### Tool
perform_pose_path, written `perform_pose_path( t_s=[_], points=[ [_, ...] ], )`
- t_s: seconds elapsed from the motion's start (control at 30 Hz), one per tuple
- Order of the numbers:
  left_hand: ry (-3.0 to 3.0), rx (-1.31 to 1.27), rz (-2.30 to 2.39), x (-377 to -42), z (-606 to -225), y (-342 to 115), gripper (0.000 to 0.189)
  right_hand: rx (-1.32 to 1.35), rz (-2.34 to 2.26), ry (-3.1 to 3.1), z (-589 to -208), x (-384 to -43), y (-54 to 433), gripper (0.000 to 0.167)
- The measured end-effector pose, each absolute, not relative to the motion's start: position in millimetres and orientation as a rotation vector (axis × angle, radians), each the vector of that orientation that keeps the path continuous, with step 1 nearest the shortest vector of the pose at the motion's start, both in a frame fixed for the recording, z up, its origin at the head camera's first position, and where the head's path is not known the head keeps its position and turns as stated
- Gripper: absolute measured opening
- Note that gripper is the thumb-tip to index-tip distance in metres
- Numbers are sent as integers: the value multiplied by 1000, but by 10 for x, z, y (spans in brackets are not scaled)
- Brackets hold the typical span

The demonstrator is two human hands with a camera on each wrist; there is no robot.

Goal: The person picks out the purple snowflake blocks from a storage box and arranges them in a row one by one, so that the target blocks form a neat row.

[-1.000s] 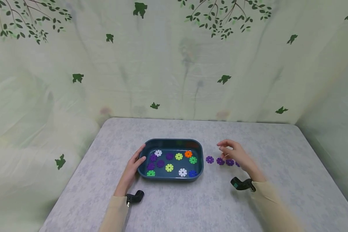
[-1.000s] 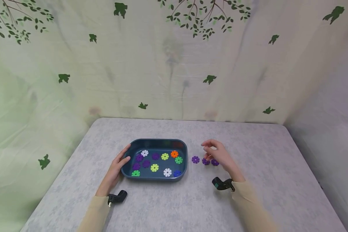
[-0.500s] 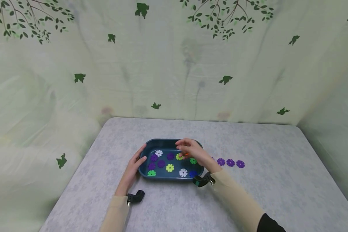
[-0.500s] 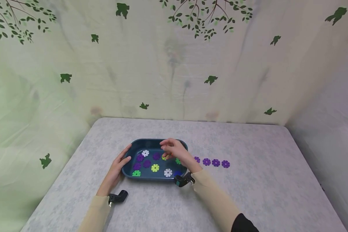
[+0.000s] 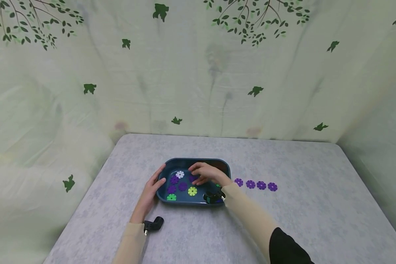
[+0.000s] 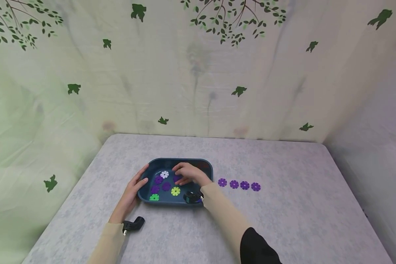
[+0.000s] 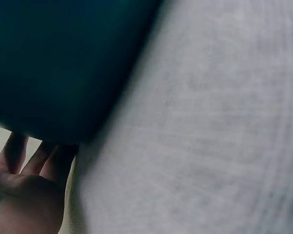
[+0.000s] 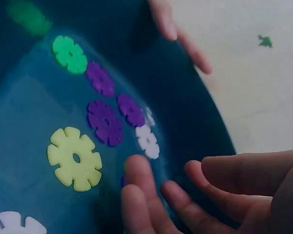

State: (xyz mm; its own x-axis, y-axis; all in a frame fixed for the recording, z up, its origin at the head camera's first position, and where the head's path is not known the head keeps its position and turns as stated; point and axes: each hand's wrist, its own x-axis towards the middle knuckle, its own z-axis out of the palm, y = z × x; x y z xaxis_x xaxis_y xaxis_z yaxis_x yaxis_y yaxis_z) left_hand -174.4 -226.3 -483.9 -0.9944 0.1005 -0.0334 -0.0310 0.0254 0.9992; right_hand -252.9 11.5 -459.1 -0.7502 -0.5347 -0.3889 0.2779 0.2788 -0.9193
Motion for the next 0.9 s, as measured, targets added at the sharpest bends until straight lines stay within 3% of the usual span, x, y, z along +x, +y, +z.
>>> perform_pose_path(
  t_s=[0.37,0.63,0.9],
  points=[
    [2179,91,2133,-1742,-4846,-2258,53,-213,-1447,1956,-4639,-2543,-24,29],
    [2183,79,2120,-1743,-4850,-2252,53,-269,-1388,2098,-4625,-2521,-19,6],
    [2181,85,2146,-1808,-4988,-2300,52,-492,-1492,1972,-4575,-2546,222,20]
  ],
)
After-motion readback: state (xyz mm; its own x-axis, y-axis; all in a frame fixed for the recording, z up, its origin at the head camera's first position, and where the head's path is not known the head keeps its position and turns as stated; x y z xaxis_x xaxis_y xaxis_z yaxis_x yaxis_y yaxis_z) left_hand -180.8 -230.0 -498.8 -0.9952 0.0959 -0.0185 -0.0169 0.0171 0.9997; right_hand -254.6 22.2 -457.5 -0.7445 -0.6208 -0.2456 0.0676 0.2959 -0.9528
